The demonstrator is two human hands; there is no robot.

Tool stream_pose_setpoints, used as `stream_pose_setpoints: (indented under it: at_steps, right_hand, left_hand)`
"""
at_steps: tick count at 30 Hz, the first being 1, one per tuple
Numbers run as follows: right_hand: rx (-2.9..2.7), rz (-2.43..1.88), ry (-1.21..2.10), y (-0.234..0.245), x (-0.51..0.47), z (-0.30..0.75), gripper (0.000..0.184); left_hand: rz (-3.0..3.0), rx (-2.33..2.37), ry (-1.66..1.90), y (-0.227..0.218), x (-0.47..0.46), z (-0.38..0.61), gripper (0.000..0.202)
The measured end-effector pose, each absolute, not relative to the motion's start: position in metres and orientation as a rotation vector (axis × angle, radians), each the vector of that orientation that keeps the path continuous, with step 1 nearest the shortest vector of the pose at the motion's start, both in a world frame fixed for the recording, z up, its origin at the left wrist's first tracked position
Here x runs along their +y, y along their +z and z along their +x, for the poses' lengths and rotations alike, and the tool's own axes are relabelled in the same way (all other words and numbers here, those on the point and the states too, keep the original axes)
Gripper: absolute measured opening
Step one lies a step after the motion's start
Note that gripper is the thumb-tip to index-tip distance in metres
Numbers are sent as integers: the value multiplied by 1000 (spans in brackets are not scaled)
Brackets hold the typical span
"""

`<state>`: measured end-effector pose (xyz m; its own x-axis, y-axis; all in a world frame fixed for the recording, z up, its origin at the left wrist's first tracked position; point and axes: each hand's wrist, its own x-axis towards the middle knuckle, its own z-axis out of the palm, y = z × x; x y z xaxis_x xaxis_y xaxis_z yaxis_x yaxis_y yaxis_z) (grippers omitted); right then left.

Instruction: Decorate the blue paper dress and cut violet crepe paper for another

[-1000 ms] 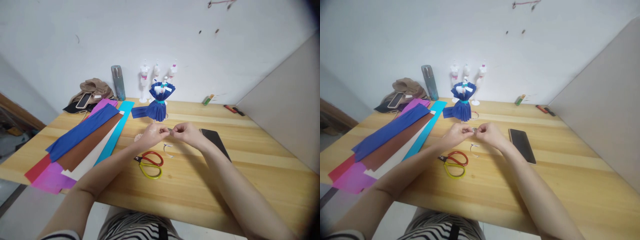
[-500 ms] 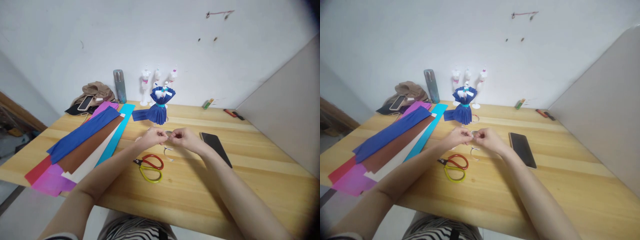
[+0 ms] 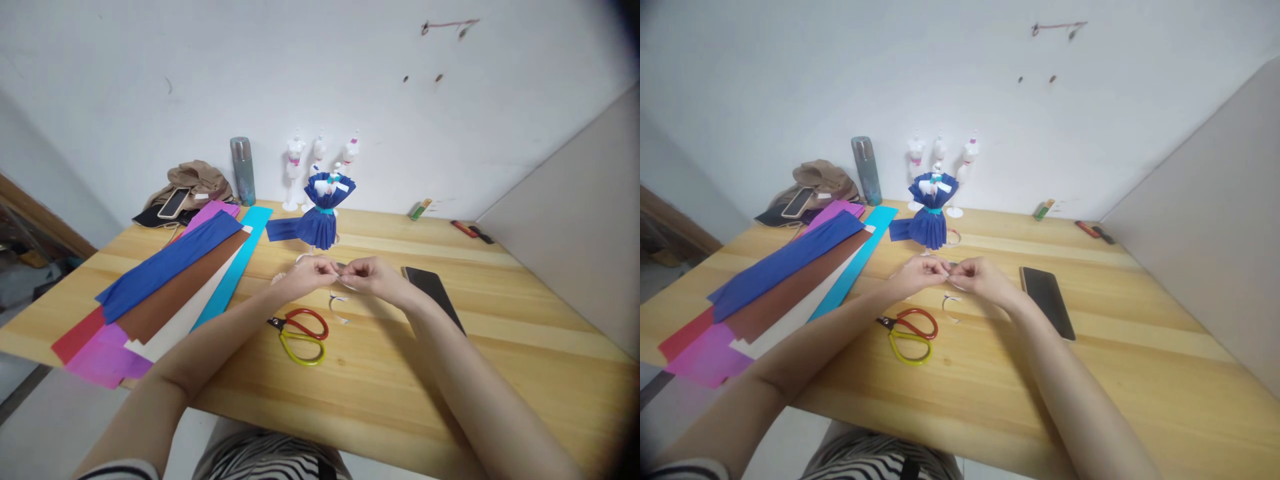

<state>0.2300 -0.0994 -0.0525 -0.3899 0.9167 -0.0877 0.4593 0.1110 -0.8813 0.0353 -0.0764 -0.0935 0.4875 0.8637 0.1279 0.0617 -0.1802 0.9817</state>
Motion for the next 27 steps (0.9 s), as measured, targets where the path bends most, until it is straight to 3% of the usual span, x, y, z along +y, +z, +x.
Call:
stream_pose_setpoints:
  at_steps: [16,22,27]
  right_hand:
    - [-1791,-1207,1451,-63,-91,248,55]
    - [-1302,-1109,1135,-37,-96,263,42]
    - [-1330,-1105,1247,-28,-109,308,83]
  left_hand:
    - [1524,743,836,-94,-80,36,13]
    - [1334,649,778,-77,-89,35,15]
    - [1232,476,715,-34,-102,28,18]
